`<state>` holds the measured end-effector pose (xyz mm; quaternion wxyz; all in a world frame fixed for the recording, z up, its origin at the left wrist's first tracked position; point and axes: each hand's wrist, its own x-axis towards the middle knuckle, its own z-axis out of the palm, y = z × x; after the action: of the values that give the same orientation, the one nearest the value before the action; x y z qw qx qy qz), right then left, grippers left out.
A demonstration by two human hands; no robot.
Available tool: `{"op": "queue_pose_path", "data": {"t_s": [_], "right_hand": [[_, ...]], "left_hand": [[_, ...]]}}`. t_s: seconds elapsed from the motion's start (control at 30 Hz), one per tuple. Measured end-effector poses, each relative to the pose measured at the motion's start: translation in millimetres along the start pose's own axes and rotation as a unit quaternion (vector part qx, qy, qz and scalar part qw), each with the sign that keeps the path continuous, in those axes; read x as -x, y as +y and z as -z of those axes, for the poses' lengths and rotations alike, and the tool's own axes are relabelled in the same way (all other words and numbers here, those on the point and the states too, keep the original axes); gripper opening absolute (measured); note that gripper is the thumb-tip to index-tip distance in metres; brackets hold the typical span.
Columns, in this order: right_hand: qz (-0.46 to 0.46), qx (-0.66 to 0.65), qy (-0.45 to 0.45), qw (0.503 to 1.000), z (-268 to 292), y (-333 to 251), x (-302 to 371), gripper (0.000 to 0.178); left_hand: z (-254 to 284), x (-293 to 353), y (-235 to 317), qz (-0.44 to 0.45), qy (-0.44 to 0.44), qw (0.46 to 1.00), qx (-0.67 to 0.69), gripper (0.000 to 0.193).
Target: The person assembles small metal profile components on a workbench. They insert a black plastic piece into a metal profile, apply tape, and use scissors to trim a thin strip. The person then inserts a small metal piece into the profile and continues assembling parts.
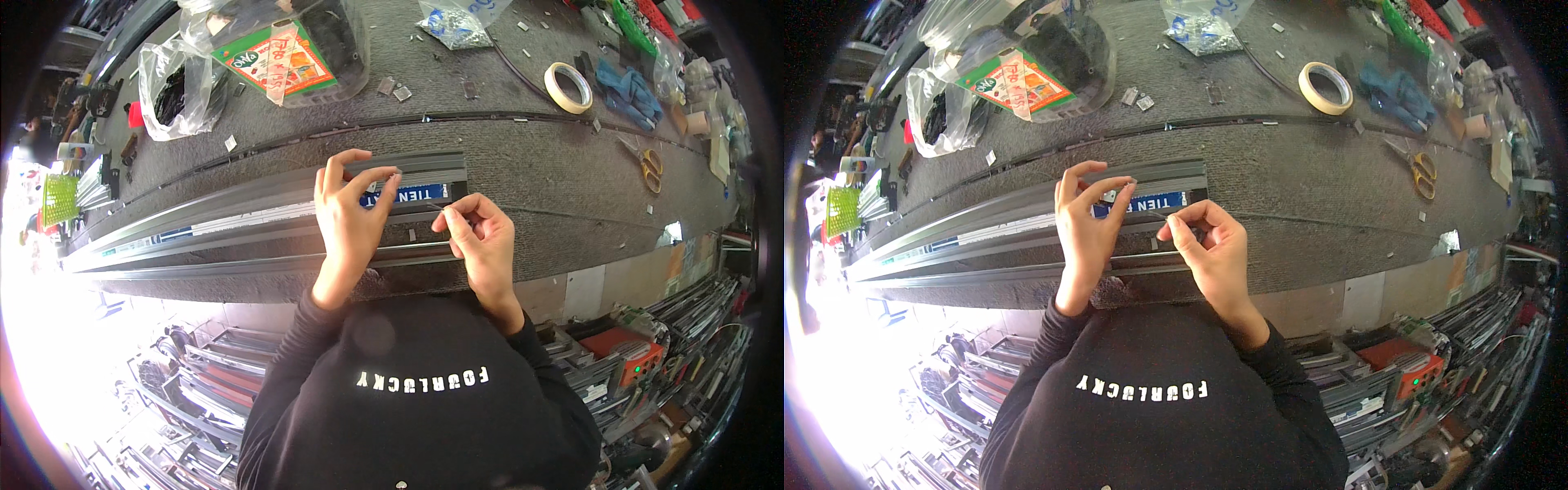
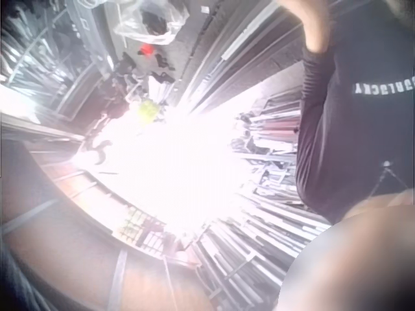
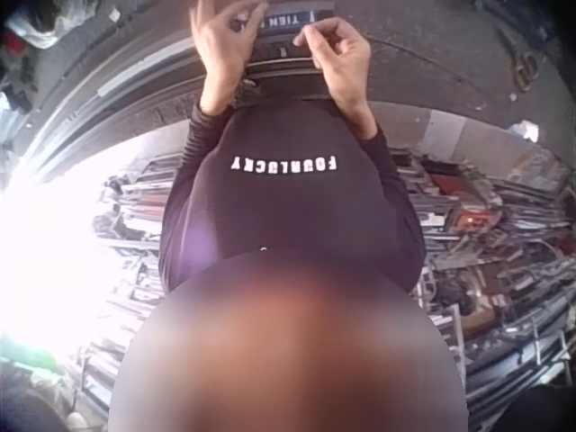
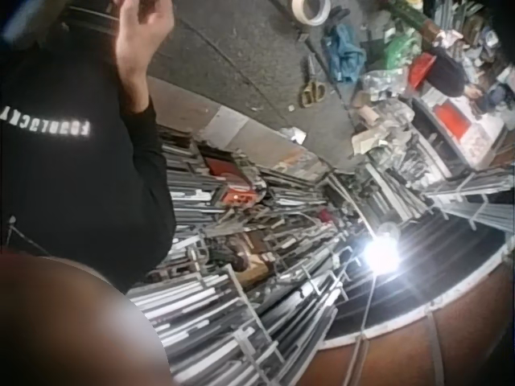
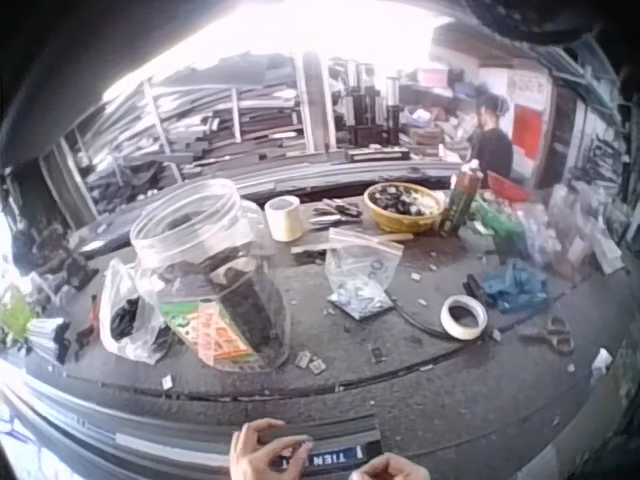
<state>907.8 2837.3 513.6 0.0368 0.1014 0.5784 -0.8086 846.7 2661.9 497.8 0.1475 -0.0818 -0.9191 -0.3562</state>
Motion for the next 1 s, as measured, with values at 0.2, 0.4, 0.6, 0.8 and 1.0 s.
{"op": "queue_pose_path", "data": {"t_s": [0.2, 0.4, 0.6, 0.8, 1.0], "right_hand": [[0.109, 0.045, 0.019, 0.993, -11.3, -21.2, 0.1, 0.006], [0.100, 0.049, 0.009, 0.994, -19.1, -24.8, -2.7, 0.009], [0.109, 0.059, 0.016, 0.992, -19.4, -22.5, -4.6, 0.007], [0.091, 0.102, 0.022, 0.990, -17.5, -23.9, -5.2, 0.006], [0.076, 0.103, 0.025, 0.991, -17.9, -24.1, -5.3, 0.007]], "left_hand": [[17.3, 13.4, -0.1, 0.298, -0.210, 0.601, 0.711, 0.035], [10.4, 22.7, 5.1, 0.370, -0.206, 0.537, 0.730, 0.040], [7.3, 25.1, 4.8, 0.348, -0.207, 0.570, 0.715, 0.040], [7.6, 26.0, 6.2, 0.340, -0.200, 0.583, 0.711, 0.037], [9.6, 26.1, 8.7, 0.324, -0.194, 0.630, 0.679, 0.035]]}}
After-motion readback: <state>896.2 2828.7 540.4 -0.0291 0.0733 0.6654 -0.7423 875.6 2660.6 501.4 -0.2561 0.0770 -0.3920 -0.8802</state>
